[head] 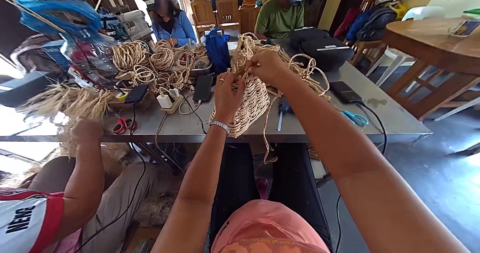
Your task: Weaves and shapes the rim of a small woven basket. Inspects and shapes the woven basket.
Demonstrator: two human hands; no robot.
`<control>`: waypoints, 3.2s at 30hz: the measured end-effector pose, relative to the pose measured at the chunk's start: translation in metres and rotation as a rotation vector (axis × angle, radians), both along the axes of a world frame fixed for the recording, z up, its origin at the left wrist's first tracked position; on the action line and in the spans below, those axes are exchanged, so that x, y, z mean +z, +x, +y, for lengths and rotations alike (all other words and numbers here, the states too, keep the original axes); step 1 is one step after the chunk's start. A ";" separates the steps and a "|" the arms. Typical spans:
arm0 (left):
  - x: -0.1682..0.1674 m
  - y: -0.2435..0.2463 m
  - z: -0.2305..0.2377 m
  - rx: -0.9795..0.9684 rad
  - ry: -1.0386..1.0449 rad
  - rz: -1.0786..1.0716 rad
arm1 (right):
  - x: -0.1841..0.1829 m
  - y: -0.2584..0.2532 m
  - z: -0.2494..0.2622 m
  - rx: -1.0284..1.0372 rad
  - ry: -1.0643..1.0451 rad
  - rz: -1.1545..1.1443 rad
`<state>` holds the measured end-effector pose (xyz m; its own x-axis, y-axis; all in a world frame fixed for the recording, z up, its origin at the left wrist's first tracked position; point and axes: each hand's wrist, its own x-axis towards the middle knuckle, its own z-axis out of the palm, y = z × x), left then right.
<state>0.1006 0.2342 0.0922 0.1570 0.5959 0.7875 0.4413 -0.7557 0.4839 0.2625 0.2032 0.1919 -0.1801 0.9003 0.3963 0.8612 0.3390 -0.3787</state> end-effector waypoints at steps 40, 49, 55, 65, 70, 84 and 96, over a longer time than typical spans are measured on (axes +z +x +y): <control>0.007 0.007 0.001 0.107 0.003 0.236 | -0.115 -0.023 -0.026 -0.125 0.611 0.206; 0.010 -0.013 0.025 -0.189 0.074 0.246 | -0.117 -0.029 -0.039 -0.088 0.559 0.245; 0.036 -0.046 0.040 -0.409 -0.143 0.252 | -0.106 -0.049 -0.050 -0.028 0.308 0.510; 0.026 -0.030 0.011 -0.298 0.071 0.284 | -0.102 -0.037 -0.058 -0.128 0.031 0.332; 0.028 -0.036 0.016 -0.334 0.040 0.310 | -0.096 0.007 -0.069 -0.076 -0.135 0.155; 0.031 -0.034 0.014 -0.396 0.033 0.262 | -0.034 0.025 -0.081 -0.282 0.259 0.074; 0.028 -0.029 0.010 -0.316 0.042 0.220 | -0.045 0.030 -0.064 -0.071 0.028 0.395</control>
